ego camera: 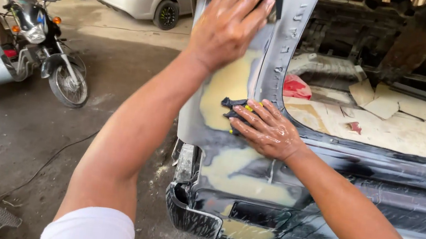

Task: The person repeatedly dips a sponge into a green bucket of soapy water and scrubs the side panel of a car. The person uses both hands to scrub the surface, occasionally switching between a yellow sponge and a dark cloth.

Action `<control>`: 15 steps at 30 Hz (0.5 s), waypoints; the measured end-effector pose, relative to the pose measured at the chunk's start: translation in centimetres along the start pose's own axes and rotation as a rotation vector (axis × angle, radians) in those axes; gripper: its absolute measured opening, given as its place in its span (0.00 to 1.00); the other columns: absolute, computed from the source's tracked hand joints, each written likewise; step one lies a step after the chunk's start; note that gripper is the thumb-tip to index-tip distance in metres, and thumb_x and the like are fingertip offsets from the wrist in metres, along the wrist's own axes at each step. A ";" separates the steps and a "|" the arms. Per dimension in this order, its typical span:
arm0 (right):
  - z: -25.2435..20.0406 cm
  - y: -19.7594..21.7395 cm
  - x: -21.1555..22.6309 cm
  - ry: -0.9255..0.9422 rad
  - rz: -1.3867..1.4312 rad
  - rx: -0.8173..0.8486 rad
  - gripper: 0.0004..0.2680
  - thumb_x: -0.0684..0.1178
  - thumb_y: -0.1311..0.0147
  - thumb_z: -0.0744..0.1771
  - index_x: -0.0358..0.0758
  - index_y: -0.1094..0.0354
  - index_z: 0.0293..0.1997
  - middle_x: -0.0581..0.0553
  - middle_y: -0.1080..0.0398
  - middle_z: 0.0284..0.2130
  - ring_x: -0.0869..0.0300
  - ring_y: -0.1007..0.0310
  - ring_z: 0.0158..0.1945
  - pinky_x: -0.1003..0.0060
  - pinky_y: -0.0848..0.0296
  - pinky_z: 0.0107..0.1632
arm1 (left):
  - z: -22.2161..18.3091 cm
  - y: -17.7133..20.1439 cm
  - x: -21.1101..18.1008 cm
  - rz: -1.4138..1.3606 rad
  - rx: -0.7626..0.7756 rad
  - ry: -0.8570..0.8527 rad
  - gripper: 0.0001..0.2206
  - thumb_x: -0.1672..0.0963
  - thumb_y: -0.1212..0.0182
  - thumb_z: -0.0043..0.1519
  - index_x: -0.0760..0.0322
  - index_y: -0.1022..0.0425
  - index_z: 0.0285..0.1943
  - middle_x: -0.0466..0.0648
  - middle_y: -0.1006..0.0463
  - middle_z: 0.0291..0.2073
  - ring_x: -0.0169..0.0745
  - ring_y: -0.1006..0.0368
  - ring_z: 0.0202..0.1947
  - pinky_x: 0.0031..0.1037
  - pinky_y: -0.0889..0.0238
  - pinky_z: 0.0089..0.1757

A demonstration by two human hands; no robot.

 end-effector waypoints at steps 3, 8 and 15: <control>-0.4 0.1 0.3 -0.006 -0.010 0.007 0.19 0.52 0.39 0.64 0.52 0.30 0.63 0.47 0.35 0.65 0.50 0.38 0.69 0.46 0.40 0.70 | -6.9 -1.1 -2.8 -0.070 -0.021 -0.017 0.14 0.59 0.38 0.68 0.70 0.25 0.61 0.54 0.31 0.68 0.57 0.32 0.65 0.43 0.38 0.63; -0.7 -0.5 0.6 0.011 -0.014 -0.015 0.19 0.54 0.38 0.64 0.53 0.30 0.62 0.46 0.33 0.62 0.47 0.38 0.67 0.45 0.39 0.69 | -7.3 -0.6 -2.6 -0.148 0.083 -0.080 0.14 0.58 0.37 0.66 0.69 0.24 0.60 0.54 0.29 0.66 0.55 0.28 0.62 0.41 0.35 0.61; -0.4 0.2 1.0 -0.011 -0.053 -0.057 0.17 0.54 0.39 0.64 0.54 0.27 0.59 0.47 0.31 0.59 0.49 0.37 0.65 0.47 0.36 0.67 | -5.5 -1.8 -2.5 -0.064 -0.033 -0.039 0.12 0.58 0.37 0.68 0.69 0.23 0.59 0.52 0.30 0.65 0.54 0.32 0.65 0.44 0.35 0.60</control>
Point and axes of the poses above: each hand's wrist, its own z-axis towards the middle knuckle, its own y-axis out of the back of the hand, x = y × z, the point moved 3 cm from there along z, towards the middle knuckle
